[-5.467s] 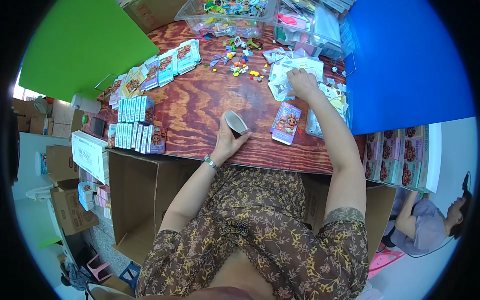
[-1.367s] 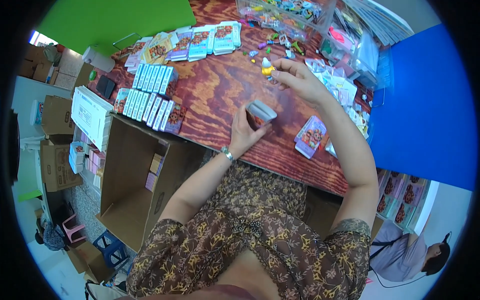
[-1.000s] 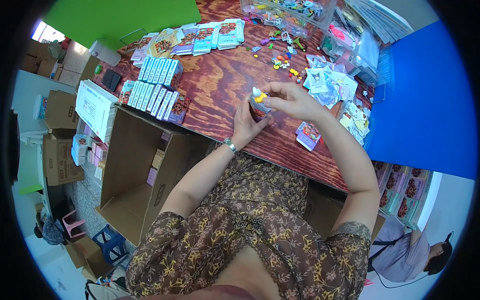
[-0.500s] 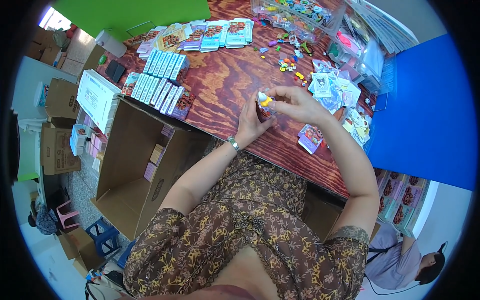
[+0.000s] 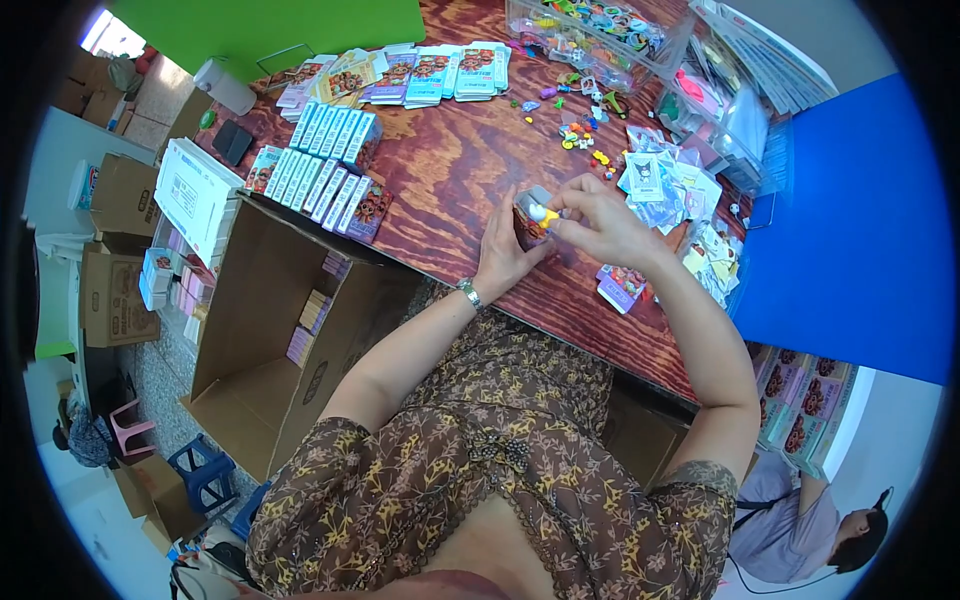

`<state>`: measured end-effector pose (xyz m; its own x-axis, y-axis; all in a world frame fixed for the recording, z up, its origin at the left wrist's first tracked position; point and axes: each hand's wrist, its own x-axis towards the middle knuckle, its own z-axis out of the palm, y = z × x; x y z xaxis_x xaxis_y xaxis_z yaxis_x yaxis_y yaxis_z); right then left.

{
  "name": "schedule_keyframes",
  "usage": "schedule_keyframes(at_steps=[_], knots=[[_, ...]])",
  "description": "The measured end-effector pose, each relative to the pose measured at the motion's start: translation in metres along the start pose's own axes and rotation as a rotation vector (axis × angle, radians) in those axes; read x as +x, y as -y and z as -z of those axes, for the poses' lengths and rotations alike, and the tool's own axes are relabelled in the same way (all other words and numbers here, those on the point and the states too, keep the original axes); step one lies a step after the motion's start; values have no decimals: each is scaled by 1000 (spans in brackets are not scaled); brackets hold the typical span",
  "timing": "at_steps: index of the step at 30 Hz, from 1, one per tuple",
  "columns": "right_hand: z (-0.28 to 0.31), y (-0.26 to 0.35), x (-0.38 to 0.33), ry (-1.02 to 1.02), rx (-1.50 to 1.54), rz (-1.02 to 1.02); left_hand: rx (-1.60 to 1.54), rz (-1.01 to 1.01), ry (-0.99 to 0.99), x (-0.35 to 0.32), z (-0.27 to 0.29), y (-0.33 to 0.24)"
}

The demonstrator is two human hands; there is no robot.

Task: Apply labels to small containers and organize them into boxes at a workstation.

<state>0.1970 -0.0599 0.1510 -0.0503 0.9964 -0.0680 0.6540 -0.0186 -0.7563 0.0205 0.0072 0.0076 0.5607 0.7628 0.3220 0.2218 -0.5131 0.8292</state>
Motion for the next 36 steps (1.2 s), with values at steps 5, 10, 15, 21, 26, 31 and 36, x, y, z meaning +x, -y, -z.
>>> schedule_keyframes(at_steps=[5, 10, 15, 21, 26, 31, 36], knots=[[-12, 23, 4, -104, -381, -6, 39, -22, -47, -3, -2, -3], [-21, 19, 9, -107, -828, 146, 59, -24, -56, -3, -3, -6], [-33, 15, 13, -71, -919, 227, 129, -59, -85, -3, -2, -6], [-44, 2, 26, -93, -803, 418, 92, -40, -60, -2, -3, -5], [-28, 7, 18, 65, -642, 294, 108, -55, -82, -4, -2, -4], [-24, 1, 9, -237, -773, 413, 80, -46, -80, -6, -3, -3], [-39, -6, -1, -190, -851, 286, 79, -33, -61, -8, -5, 0]])
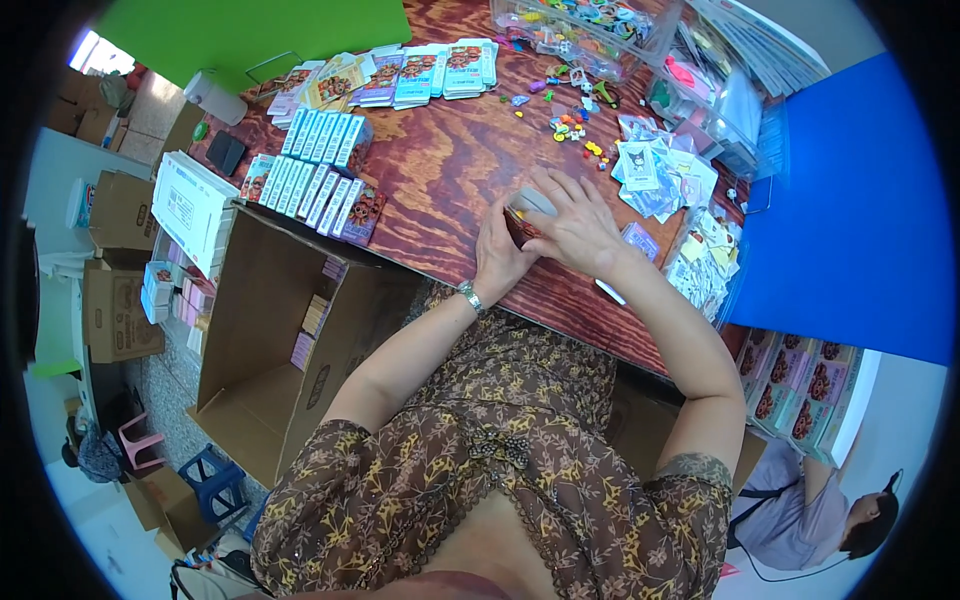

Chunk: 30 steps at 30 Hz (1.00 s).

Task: Apply labels to small containers and organize them into boxes at a workstation.

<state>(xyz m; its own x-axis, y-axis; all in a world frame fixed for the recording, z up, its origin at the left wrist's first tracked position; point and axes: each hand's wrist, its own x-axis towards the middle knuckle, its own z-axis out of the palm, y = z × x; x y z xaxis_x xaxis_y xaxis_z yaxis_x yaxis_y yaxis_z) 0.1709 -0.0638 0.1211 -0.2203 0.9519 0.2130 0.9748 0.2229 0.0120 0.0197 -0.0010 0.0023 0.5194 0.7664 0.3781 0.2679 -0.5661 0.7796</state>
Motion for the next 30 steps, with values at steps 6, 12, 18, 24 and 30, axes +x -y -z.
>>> schedule_keyframes(at_steps=[6, 12, 18, 24, 30], knots=[[19, 2, -8, 72, 309, -140, -63, 4, 61, -3, 11, -4], [-3, -7, -25, -21, 463, -63, -250, -74, 230, 9, 37, 5], [-8, -2, -23, -71, 572, 24, -231, -68, 408, 26, 49, 14], [-17, -4, -25, -98, 628, -29, -181, -42, 408, 26, 51, 10], [-34, -9, -43, -115, 603, -75, -336, -56, 420, 27, 36, 0]])
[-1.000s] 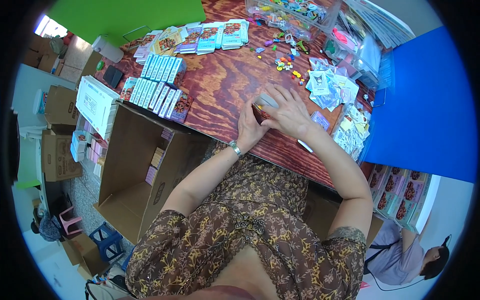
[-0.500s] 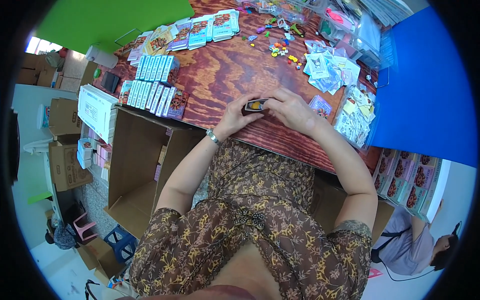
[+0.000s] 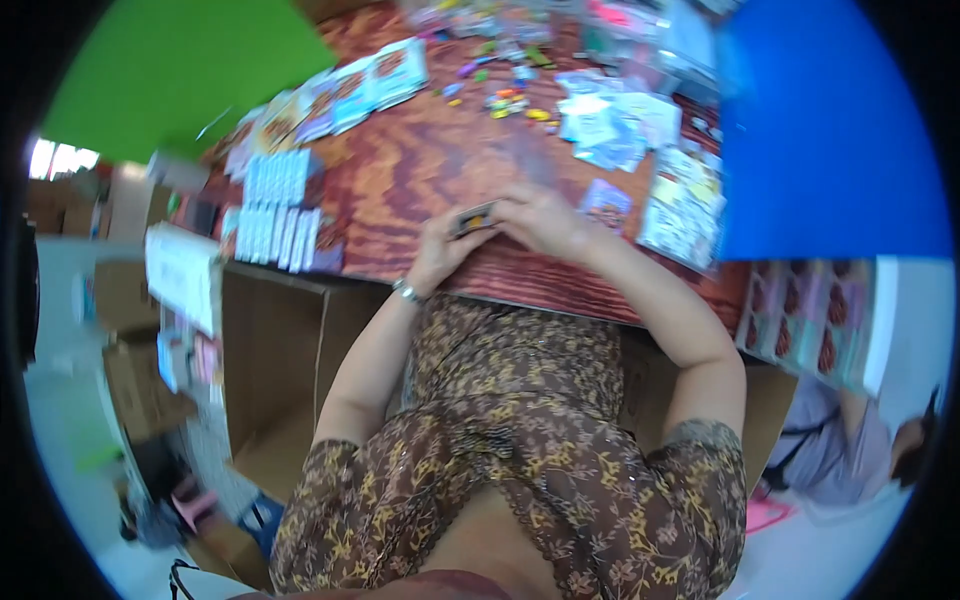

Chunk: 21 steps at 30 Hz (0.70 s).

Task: Apply labels to small containers and organize them into boxes at a workstation.

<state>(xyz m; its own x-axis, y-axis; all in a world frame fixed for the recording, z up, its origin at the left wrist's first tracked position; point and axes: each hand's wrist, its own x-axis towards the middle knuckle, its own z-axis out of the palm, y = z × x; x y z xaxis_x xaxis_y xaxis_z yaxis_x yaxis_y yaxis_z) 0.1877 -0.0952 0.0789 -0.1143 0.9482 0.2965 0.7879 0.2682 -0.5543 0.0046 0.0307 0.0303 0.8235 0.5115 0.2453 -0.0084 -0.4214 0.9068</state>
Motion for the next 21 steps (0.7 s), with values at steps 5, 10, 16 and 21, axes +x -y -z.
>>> schedule_keyframes(at_steps=[5, 10, 16, 21], knots=[[-13, 15, -4, -101, -98, 13, 25, 115, 32, -10, 3, 11], [24, 23, -24, -277, -102, -67, -63, 130, 34, -7, 2, 12], [101, -65, -127, -430, -383, -750, -130, 44, -64, -9, -12, 7], [91, -83, -149, -266, -643, -854, -61, 102, -73, -15, -14, 1]])
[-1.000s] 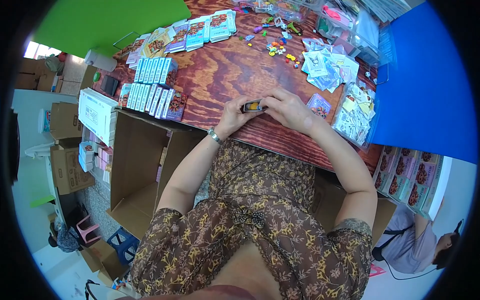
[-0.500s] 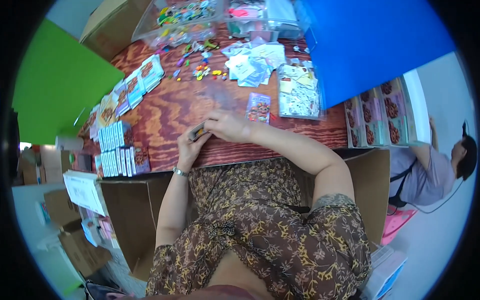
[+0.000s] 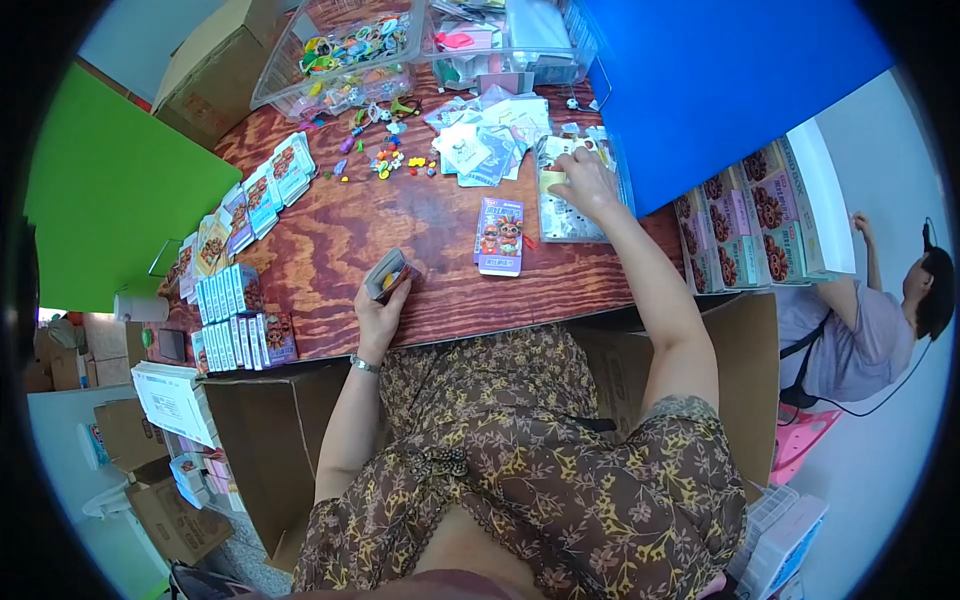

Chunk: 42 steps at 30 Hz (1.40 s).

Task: Apply labels to small containers and organize them into boxes at a workstation.

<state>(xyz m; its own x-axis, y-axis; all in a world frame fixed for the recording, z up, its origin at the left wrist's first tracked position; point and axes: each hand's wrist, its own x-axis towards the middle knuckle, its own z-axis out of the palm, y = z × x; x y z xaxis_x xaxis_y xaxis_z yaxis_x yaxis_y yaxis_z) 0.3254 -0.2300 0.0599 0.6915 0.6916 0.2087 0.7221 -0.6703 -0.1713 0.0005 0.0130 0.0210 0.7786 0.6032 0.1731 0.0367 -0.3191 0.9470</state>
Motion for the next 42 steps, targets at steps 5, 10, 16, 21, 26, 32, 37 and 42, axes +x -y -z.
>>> schedule_keyframes(at_steps=[5, 10, 16, 21, 26, 32, 37, 42], knots=[[0, -15, 14, 293, 331, -214, 0, 17, 4, 0, 0, -5], [-4, -34, 10, 67, 212, -17, 21, -15, -8, 0, -1, 1], [30, -28, 5, -31, 270, -43, 21, -12, -16, 0, 0, 6], [36, -26, -9, 413, 324, 206, 7, -8, -22, 0, -1, 6], [16, -18, -11, 544, 124, 199, 30, -10, -14, 0, 0, 9], [21, 12, -19, 426, -21, 145, 37, 10, -11, -1, 1, 12], [12, 12, -23, 371, 27, 125, 40, 4, -16, -2, 1, 15], [9, 0, -24, 284, 84, 132, 13, 0, -64, -4, -2, 10]])
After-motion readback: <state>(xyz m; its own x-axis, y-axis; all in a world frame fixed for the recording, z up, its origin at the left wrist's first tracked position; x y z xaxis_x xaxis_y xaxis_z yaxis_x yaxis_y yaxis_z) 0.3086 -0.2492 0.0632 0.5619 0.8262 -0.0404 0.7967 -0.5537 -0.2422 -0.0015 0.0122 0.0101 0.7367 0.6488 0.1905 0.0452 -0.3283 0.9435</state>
